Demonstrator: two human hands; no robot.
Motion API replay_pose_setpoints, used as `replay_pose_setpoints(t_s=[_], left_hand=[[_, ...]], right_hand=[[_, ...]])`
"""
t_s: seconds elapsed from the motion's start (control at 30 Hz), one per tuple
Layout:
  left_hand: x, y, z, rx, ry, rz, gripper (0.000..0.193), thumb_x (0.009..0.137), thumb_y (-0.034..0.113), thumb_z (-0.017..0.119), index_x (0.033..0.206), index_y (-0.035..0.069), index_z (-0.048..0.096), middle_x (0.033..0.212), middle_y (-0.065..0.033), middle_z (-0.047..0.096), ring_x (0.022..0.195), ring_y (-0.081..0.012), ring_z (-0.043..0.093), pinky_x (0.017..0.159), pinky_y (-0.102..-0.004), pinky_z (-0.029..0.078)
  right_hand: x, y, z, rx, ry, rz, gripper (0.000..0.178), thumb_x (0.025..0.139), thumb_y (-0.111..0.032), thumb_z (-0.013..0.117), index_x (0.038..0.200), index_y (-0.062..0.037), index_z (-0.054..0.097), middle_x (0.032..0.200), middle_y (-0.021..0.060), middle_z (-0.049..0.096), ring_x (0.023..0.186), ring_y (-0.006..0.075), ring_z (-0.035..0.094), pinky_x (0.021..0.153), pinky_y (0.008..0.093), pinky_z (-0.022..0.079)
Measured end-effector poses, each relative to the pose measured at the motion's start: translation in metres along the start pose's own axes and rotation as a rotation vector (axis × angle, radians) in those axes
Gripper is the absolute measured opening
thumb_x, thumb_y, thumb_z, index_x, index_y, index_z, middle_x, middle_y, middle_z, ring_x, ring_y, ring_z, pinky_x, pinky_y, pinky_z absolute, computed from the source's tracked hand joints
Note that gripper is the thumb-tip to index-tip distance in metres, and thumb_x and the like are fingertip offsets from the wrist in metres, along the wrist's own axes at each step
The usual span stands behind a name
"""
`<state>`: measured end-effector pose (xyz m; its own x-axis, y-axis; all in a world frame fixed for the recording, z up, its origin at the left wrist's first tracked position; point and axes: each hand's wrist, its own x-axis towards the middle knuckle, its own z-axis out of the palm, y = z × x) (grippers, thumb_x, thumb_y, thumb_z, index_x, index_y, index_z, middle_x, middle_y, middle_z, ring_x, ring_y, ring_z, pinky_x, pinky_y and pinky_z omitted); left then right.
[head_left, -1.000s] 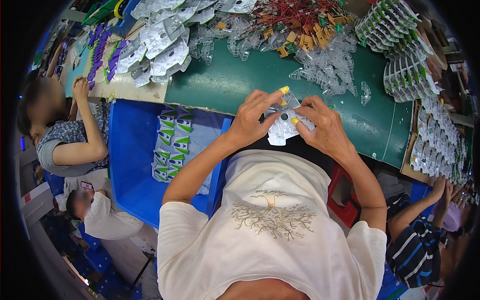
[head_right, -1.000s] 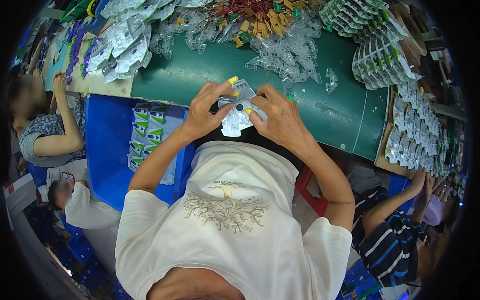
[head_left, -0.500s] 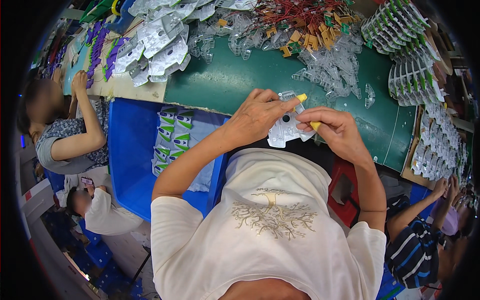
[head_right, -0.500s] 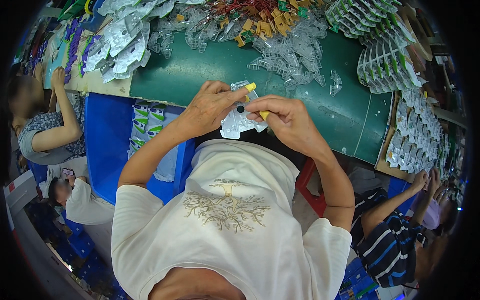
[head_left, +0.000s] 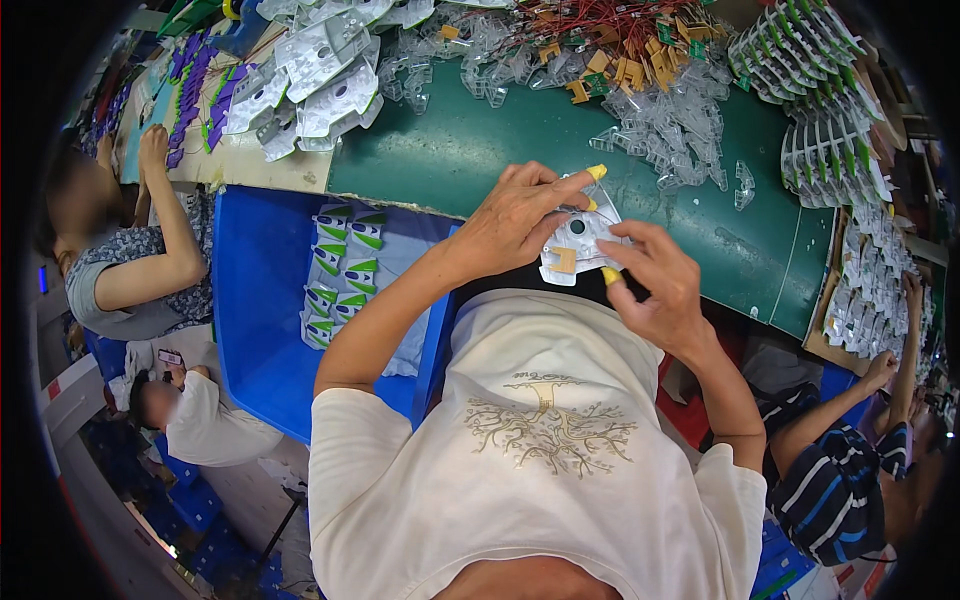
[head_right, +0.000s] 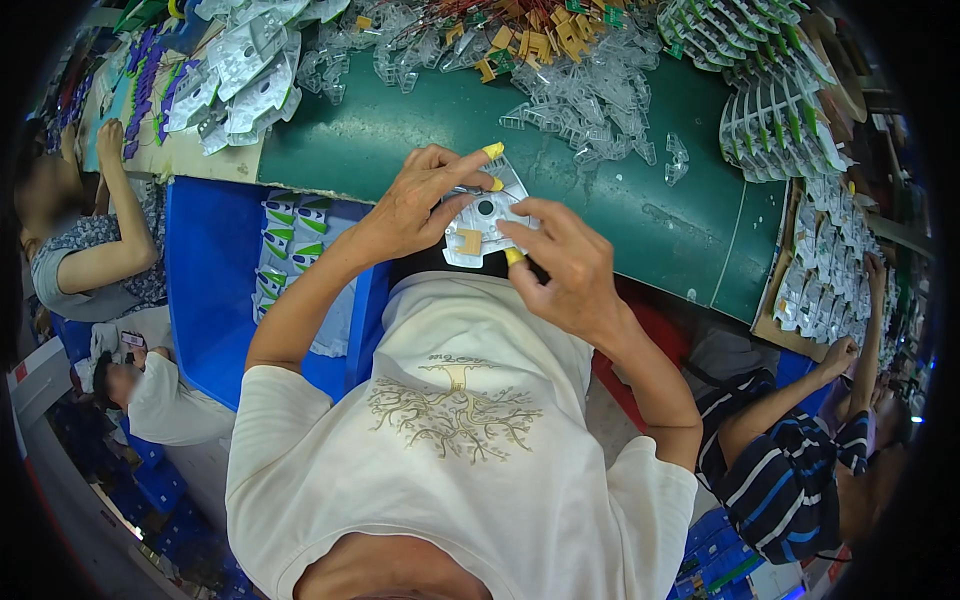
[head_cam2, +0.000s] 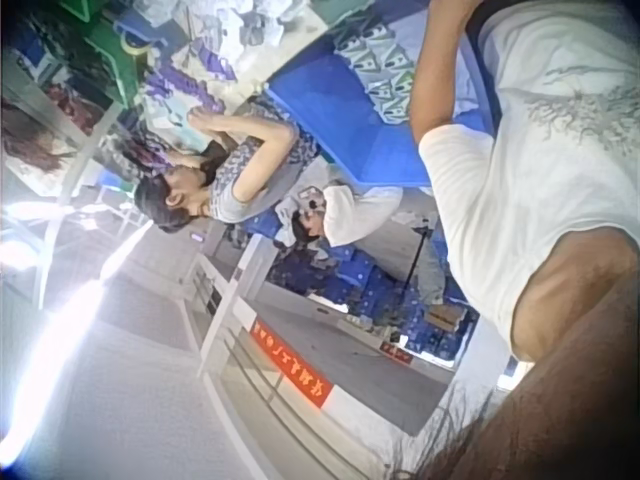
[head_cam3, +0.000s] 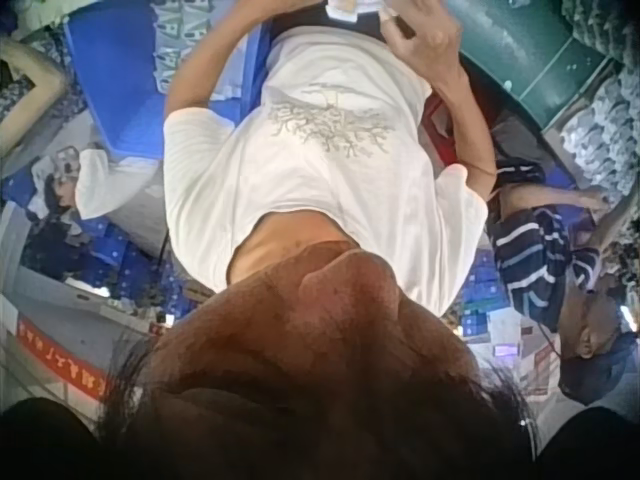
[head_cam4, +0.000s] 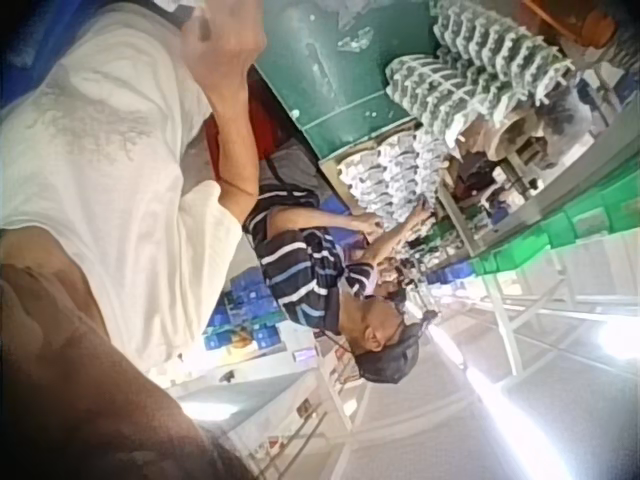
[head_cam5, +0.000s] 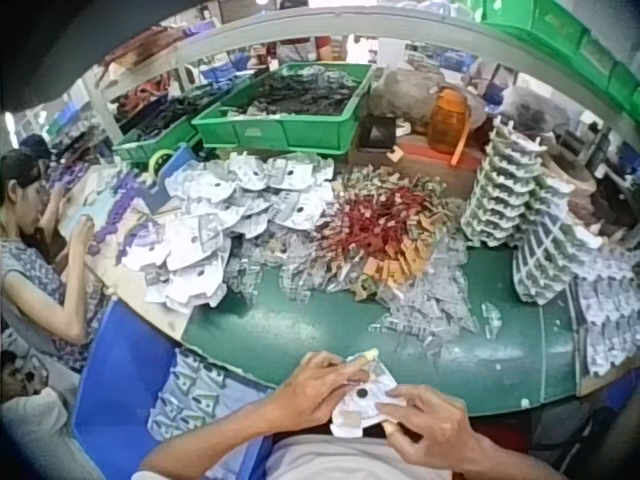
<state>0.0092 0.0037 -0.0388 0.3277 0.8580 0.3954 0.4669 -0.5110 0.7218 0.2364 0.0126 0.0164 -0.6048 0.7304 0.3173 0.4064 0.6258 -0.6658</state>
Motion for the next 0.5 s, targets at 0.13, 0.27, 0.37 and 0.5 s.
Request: replay_pose_setpoints(t_s=[0.13, 0.27, 0.37, 0.5], left_hand=[[-0.003, -0.004, 0.001, -0.008, 0.023, 0.013, 0.059, 0.082, -0.005, 0.062, 0.138, 0.008, 0.049, 0.107, -0.0006, 0.072, 0.095, -0.0243, 0.055, 0.093, -0.0386, 0.038], [-0.003, -0.003, 0.002, -0.046, -0.027, -0.033, 0.053, 0.084, -0.002, 0.063, 0.135, 0.005, 0.053, 0.115, -0.0072, 0.069, 0.101, -0.0271, 0.057, 0.094, -0.0401, 0.040], [-0.002, 0.009, 0.002, 0.002, 0.250, -0.045, 0.046, 0.084, 0.002, 0.068, 0.128, 0.002, 0.058, 0.122, -0.0159, 0.062, 0.108, -0.0316, 0.058, 0.094, -0.0406, 0.045], [-0.003, 0.019, 0.009, -0.435, 0.355, -0.452, 0.036, 0.091, 0.007, 0.067, 0.124, -0.002, 0.058, 0.122, -0.0154, 0.061, 0.113, -0.0202, 0.057, 0.090, -0.0325, 0.049]], right_hand=[[-0.022, 0.016, -0.006, 0.021, -0.007, 0.335, 0.025, 0.078, 0.005, 0.066, 0.102, 0.0006, 0.062, 0.074, 0.0066, 0.062, 0.054, 0.0108, 0.053, 0.048, 0.0261, 0.042], [-0.040, 0.027, 0.020, 0.313, 0.050, 0.443, 0.022, 0.088, 0.005, 0.060, 0.107, 0.0009, 0.049, 0.074, 0.0050, 0.060, 0.060, 0.0062, 0.055, 0.051, 0.0232, 0.044], [-0.037, 0.021, 0.024, 0.314, 0.168, 0.412, 0.021, 0.087, 0.006, 0.060, 0.105, 0.0004, 0.050, 0.074, 0.0038, 0.060, 0.061, 0.0059, 0.056, 0.052, 0.0222, 0.045], [-0.044, 0.019, 0.026, 0.296, 0.249, 0.354, 0.022, 0.085, 0.006, 0.060, 0.104, -0.0004, 0.050, 0.074, 0.0027, 0.060, 0.061, 0.0054, 0.056, 0.053, 0.0208, 0.045]])
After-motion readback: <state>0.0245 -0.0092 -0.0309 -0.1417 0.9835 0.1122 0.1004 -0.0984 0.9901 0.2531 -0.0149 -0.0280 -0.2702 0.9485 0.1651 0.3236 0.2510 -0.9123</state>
